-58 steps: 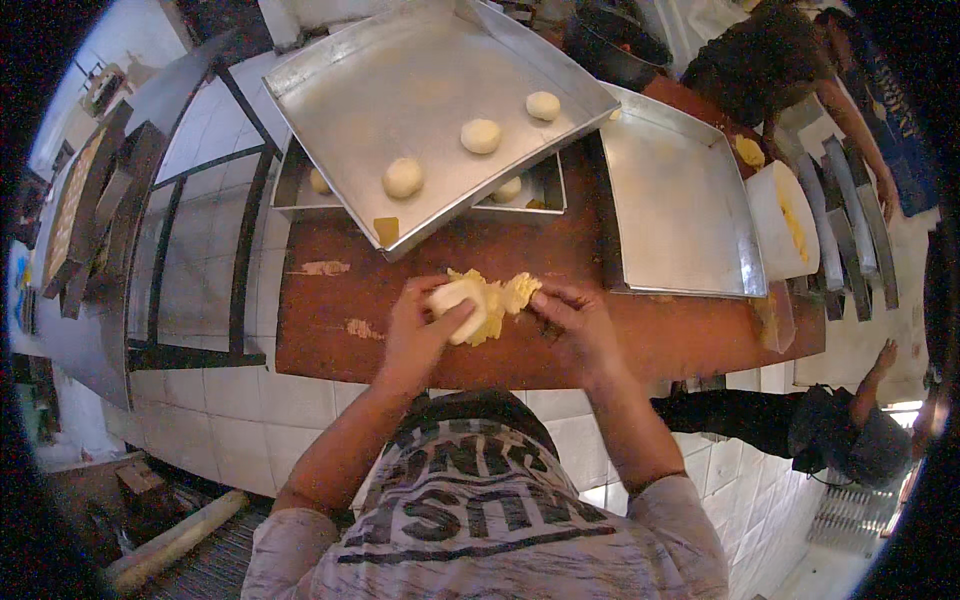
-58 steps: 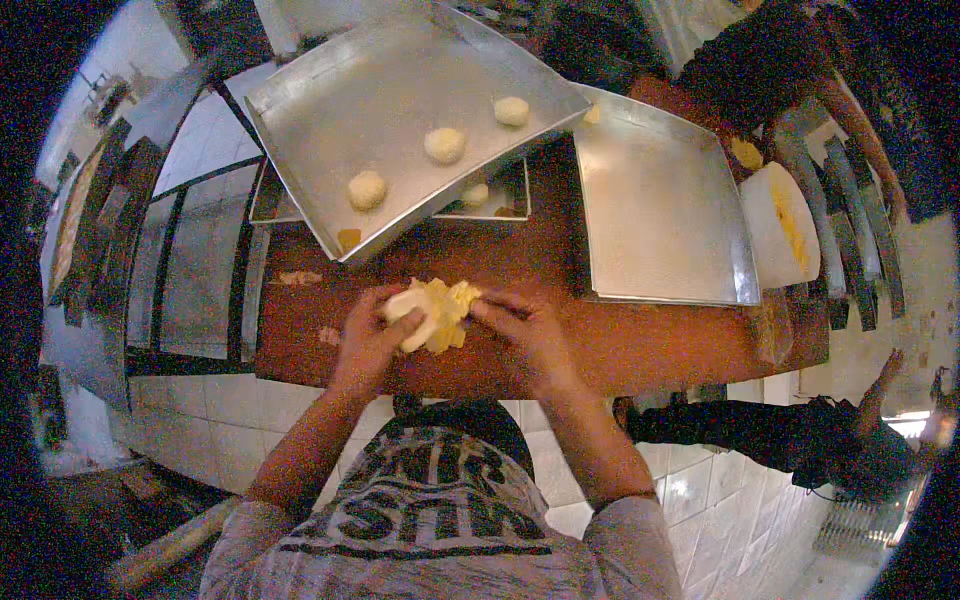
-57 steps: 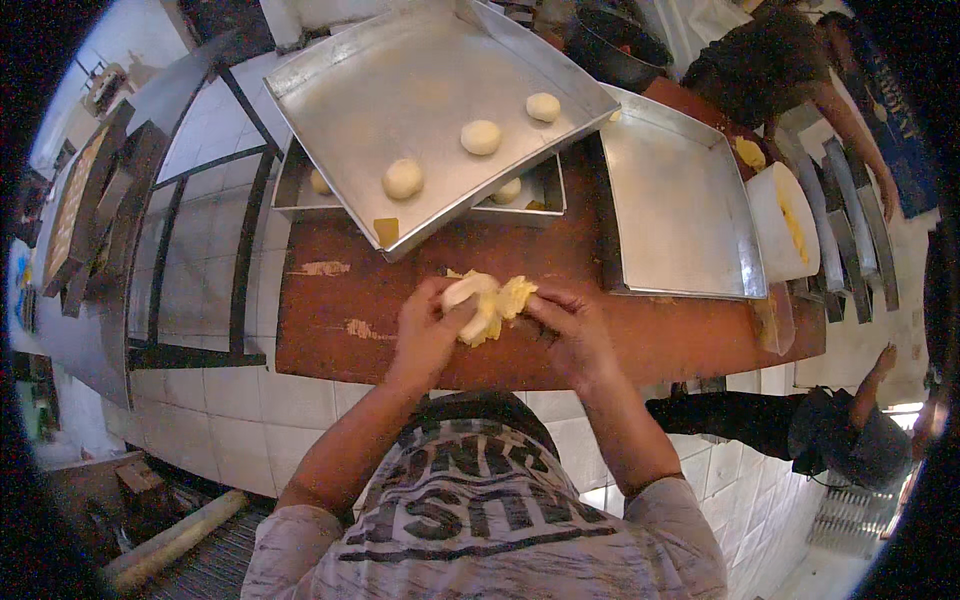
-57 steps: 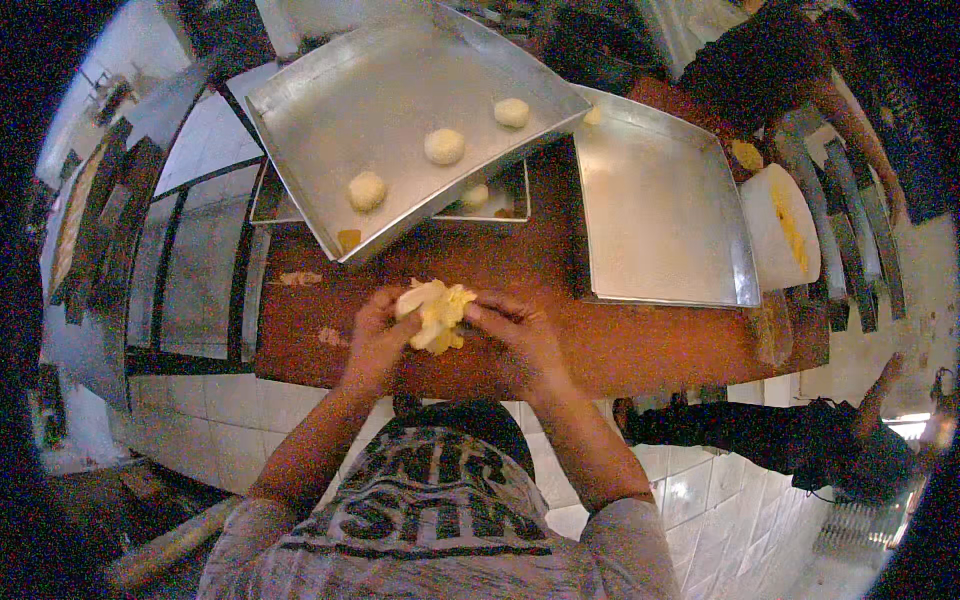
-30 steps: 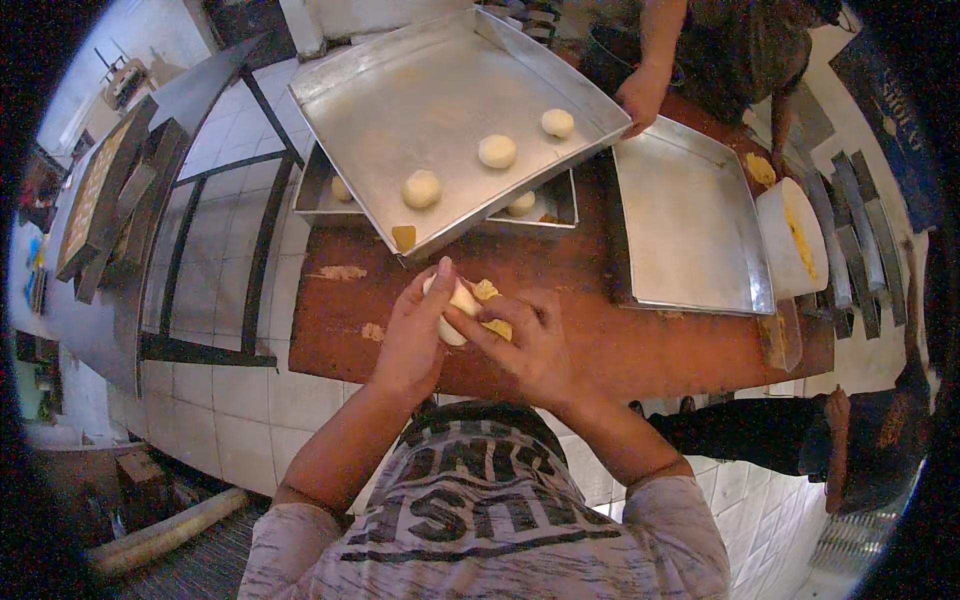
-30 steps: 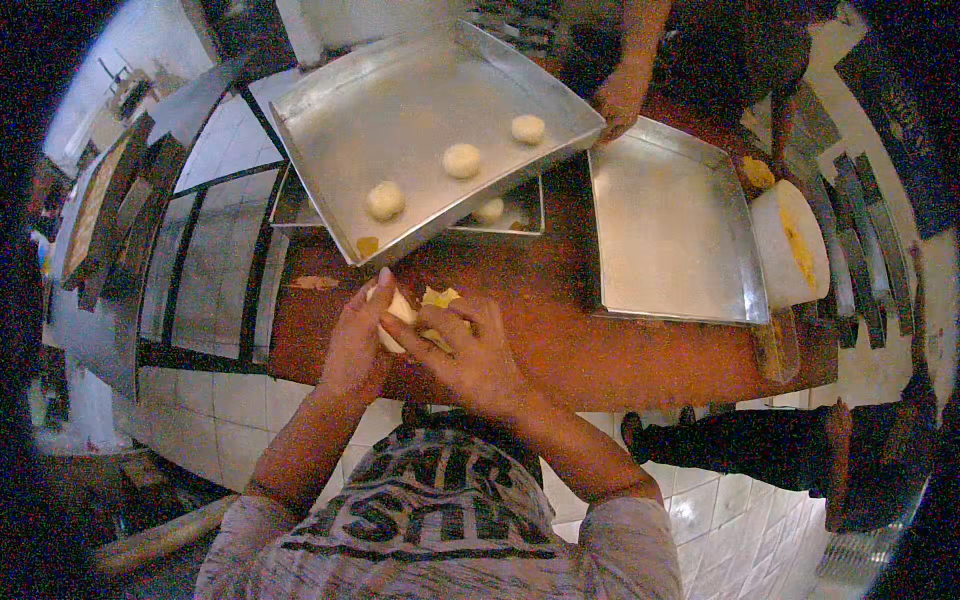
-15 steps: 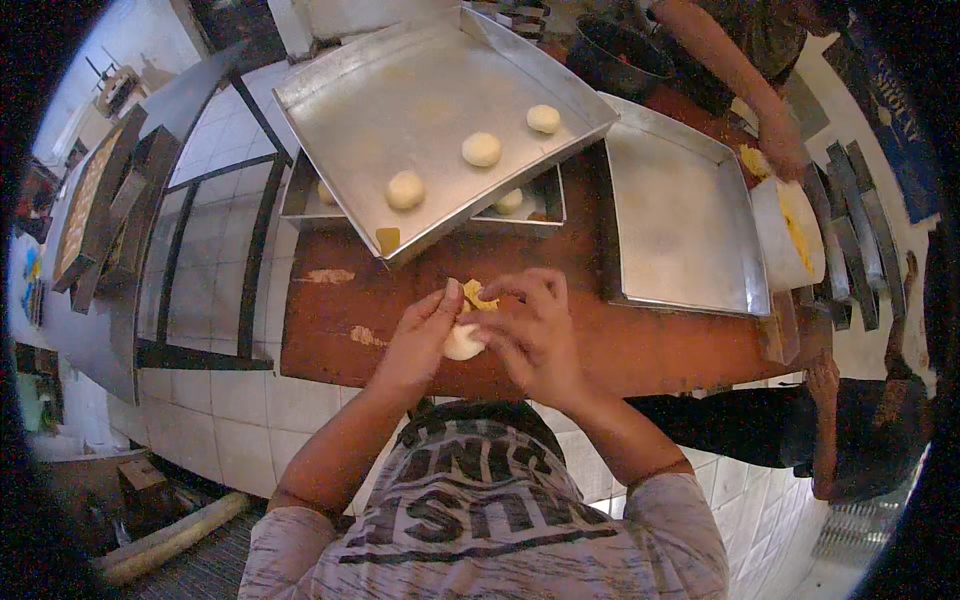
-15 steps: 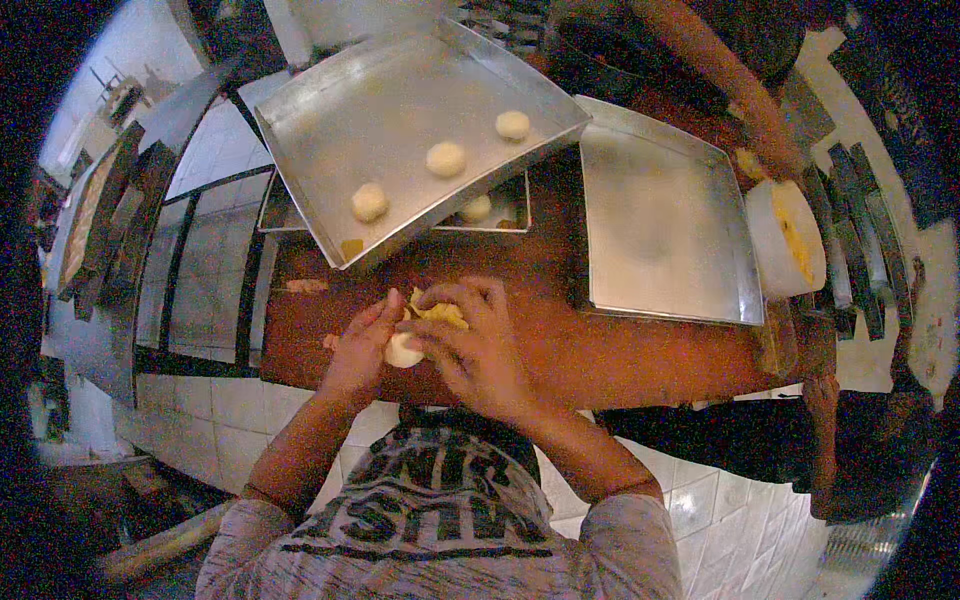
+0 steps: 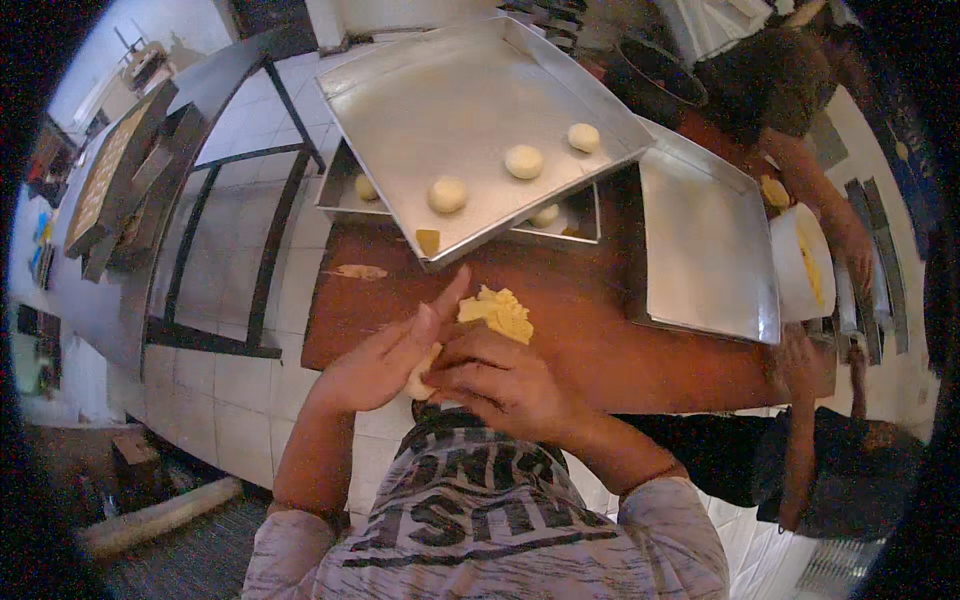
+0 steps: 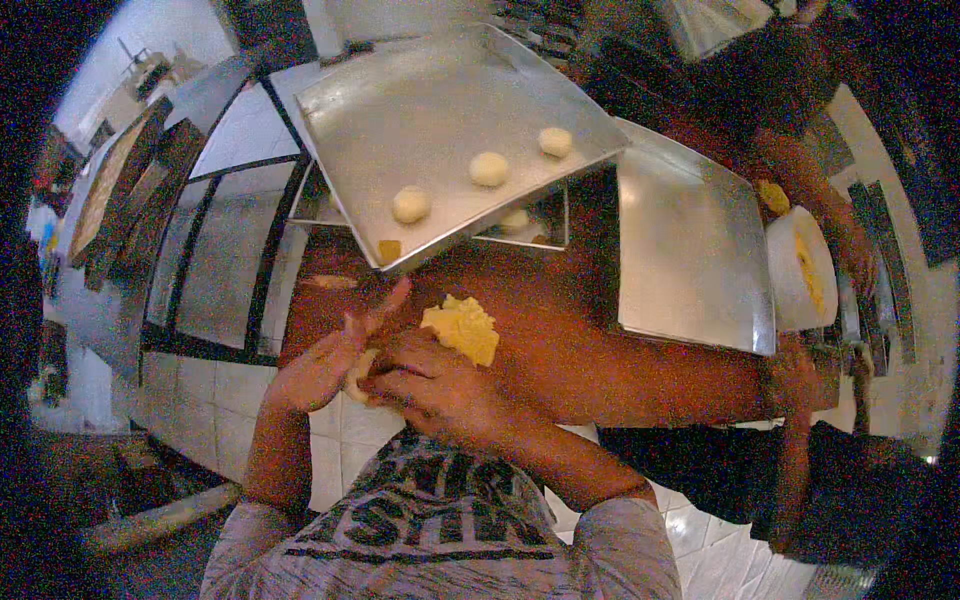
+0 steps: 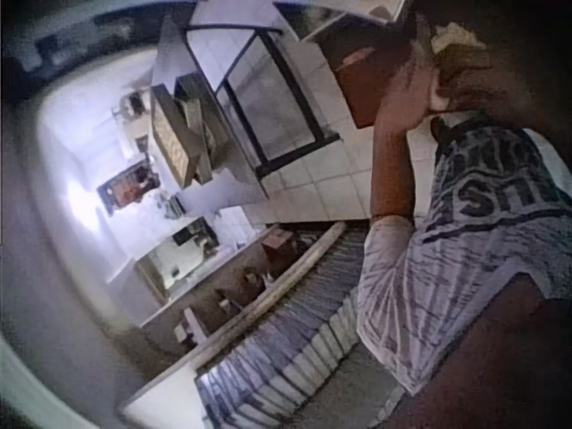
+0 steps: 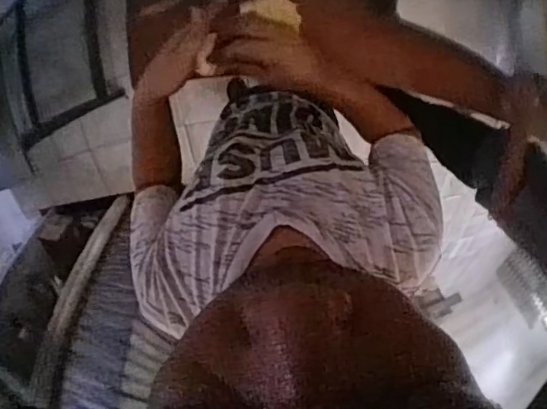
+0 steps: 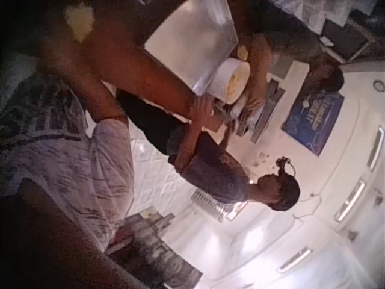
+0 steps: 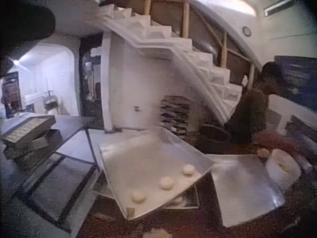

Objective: The person greases a baking tray with a brush and then shapes pieces of dough with filling by hand, placing the finished rolls onto the tray.

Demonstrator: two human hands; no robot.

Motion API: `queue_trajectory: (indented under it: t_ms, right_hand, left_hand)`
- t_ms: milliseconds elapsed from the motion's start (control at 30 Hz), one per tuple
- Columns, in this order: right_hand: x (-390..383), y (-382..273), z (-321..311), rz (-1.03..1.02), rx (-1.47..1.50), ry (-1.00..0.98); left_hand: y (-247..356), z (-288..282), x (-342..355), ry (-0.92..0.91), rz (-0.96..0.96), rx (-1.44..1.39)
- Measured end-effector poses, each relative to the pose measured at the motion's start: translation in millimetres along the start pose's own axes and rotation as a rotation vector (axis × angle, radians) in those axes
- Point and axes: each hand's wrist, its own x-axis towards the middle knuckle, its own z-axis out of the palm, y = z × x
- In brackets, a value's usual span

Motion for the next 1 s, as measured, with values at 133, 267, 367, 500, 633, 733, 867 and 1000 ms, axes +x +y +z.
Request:
queue_trajectory:
  t_ms: [133,267,367,500,633,733,867,1000]
  right_hand:
    - [23.5,1.7,11.0,0.389,0.473,-0.133]
    - [40.8,13.1,31.0,0.655,1.271,0.306]
    - [49.4,18.1,41.2,0.69,1.331,0.289]
    - [59.0,21.5,31.1,0.649,0.445,0.116]
    - [68.3,19.6,13.0,-0.019,-0.277,0.131]
    - [91.3,31.2,0.8,-0.191,-0.177,0.094]
    - [152.7,91.8,-21.0,0.002,0.189,0.524]
    - [209.5,172.0,-31.8,0.303,-0.404,-0.105]
  left_hand:
    - [-4.4,-8.1,1.6,-0.112,0.219,-0.905]
    - [-10.1,-6.8,2.3,0.095,0.44,-0.53]
    - [-19.4,-6.5,2.7,0.484,0.546,0.174]
    - [-31.8,-19.8,10.9,0.701,0.386,-0.026]
    - [-28.0,-33.1,21.1,0.721,0.307,0.267]
    - [-10.5,-40.7,37.7,0.668,0.586,0.462]
    - [18.5,-79.4,62.6,0.833,0.607,0.746]
    - [28.7,-122.7,84.3,0.85,0.565,1.118]
